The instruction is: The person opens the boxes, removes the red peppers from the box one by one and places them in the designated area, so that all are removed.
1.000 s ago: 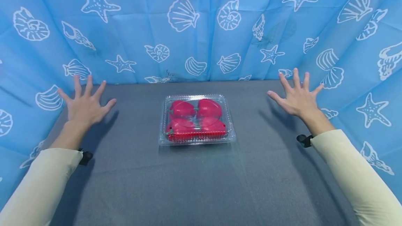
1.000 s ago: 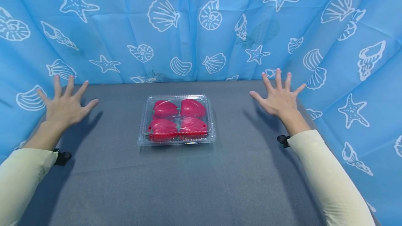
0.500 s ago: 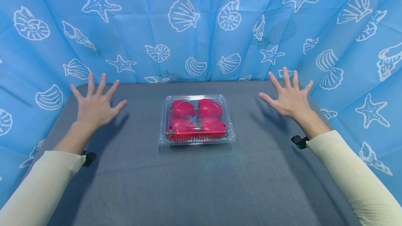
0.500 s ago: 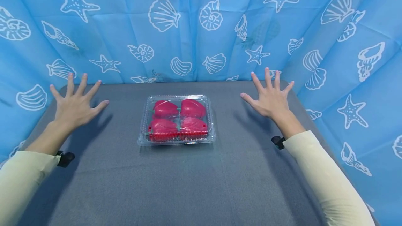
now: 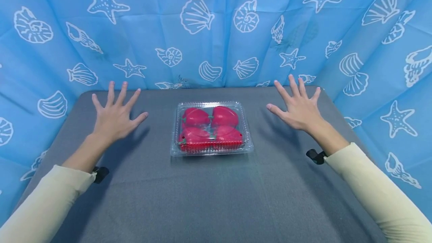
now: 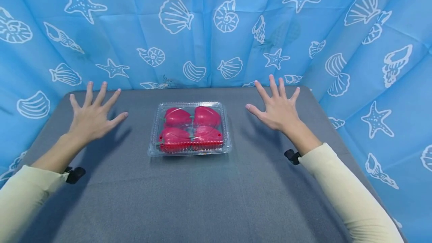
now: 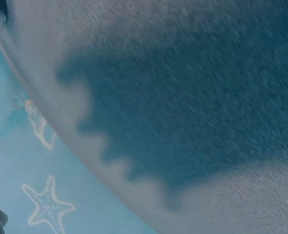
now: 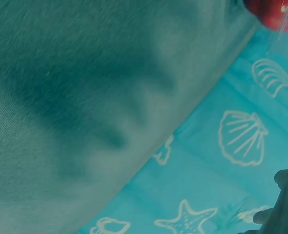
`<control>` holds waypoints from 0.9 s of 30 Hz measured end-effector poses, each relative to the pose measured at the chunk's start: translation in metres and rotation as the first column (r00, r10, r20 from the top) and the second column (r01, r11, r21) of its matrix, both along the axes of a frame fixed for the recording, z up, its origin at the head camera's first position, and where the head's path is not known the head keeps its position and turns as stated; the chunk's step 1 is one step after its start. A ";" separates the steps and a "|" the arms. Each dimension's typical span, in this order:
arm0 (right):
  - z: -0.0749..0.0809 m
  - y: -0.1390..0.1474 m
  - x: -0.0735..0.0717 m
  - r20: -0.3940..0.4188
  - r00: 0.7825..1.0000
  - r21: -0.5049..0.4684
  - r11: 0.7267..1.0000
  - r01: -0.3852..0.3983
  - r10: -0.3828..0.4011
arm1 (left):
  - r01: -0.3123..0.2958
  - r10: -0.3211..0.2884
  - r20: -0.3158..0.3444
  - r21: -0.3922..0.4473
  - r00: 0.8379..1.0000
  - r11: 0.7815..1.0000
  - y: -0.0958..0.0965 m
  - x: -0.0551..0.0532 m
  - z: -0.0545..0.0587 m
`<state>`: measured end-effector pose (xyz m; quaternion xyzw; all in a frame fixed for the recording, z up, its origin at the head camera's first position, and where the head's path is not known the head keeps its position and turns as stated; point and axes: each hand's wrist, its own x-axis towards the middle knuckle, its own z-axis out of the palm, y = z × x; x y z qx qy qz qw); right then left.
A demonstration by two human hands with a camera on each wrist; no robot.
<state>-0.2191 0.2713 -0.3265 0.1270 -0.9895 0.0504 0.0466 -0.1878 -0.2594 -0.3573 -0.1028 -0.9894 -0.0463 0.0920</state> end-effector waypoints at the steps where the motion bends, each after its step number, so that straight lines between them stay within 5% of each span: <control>1: 0.000 -0.002 0.002 -0.002 1.000 -0.003 1.000 -0.010 0.010 | 0.004 -0.004 -0.003 0.001 1.000 1.000 0.002 0.001 0.000; 15: 0.003 -0.030 0.021 -0.038 0.991 0.004 0.991 -0.132 0.132 | 0.059 -0.058 -0.018 0.014 0.998 0.998 0.028 0.009 -0.002; 27: 0.003 -0.051 0.036 -0.061 0.961 -0.002 0.963 -0.269 0.269 | 0.090 -0.090 0.005 0.042 0.996 0.995 0.045 0.016 -0.003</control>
